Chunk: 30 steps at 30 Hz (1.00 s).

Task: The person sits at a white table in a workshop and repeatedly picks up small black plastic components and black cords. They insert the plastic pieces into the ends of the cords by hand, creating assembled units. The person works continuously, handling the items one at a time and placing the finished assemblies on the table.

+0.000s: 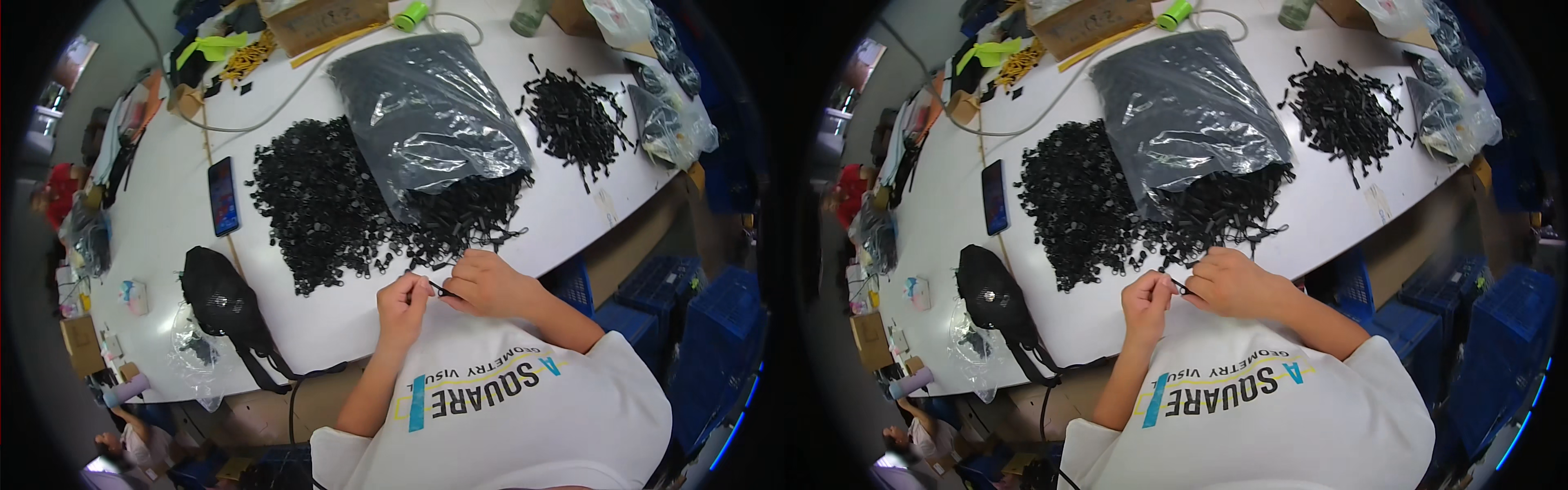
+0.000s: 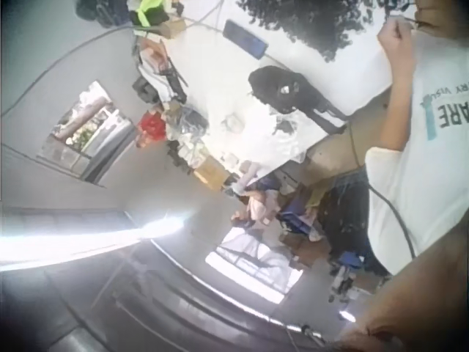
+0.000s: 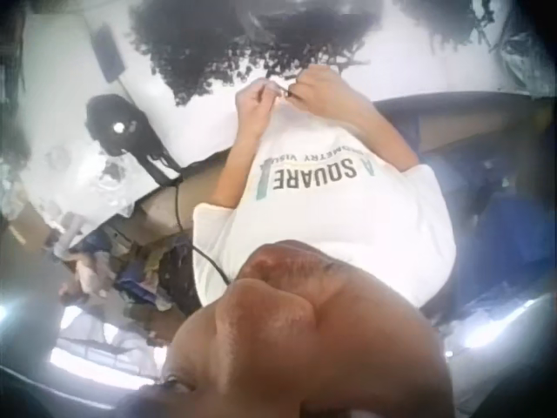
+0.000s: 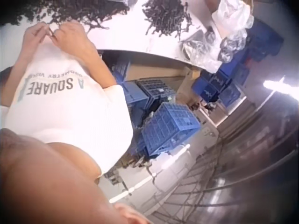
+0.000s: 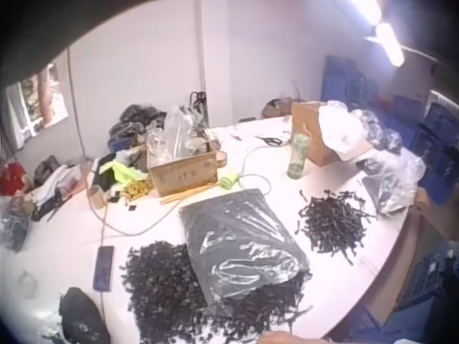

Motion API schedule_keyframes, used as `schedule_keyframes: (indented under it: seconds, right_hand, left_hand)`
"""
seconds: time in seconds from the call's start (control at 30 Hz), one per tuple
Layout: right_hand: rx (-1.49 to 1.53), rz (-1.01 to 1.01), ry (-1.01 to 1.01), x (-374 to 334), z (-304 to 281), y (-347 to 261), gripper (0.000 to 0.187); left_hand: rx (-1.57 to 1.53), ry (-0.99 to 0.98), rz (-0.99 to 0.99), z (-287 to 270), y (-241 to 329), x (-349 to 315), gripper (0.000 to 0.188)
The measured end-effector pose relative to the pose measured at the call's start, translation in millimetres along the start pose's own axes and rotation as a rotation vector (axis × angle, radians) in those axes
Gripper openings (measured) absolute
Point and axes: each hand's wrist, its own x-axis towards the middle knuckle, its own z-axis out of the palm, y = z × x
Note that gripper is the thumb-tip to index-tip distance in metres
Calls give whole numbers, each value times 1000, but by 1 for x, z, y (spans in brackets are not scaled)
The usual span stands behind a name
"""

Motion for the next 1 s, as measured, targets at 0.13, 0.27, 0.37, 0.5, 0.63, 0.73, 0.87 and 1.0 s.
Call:
schedule_keyframes:
  seconds: [0.13,0.27,0.37,0.5,0.63,0.73,0.87,1.0]
  right_hand:
    - [11,24,18,-1,6,1,18]
    - [161,161,7,-1,6,-3,16]
    - [278,275,-73,1,6,-6,16]
    - [295,314,13,6,12,-15,17]
    - [189,318,49,11,14,-16,16]
    - [108,368,-75,11,17,-14,13]
    - [-32,387,-159,7,22,-10,13]
    - [-98,405,-112,4,27,-3,8]
  left_hand:
    - [-36,122,160,12,-4,0,10]
    - [-237,17,136,6,3,1,13]
    - [-158,40,194,-3,-9,2,11]
    - [395,124,530,-9,-1,9,15]
    - [708,109,779,-16,-5,12,24]
    - [735,94,808,-18,-14,13,22]
    - [709,78,744,-16,-18,13,21]
    - [617,55,694,-7,-14,7,25]
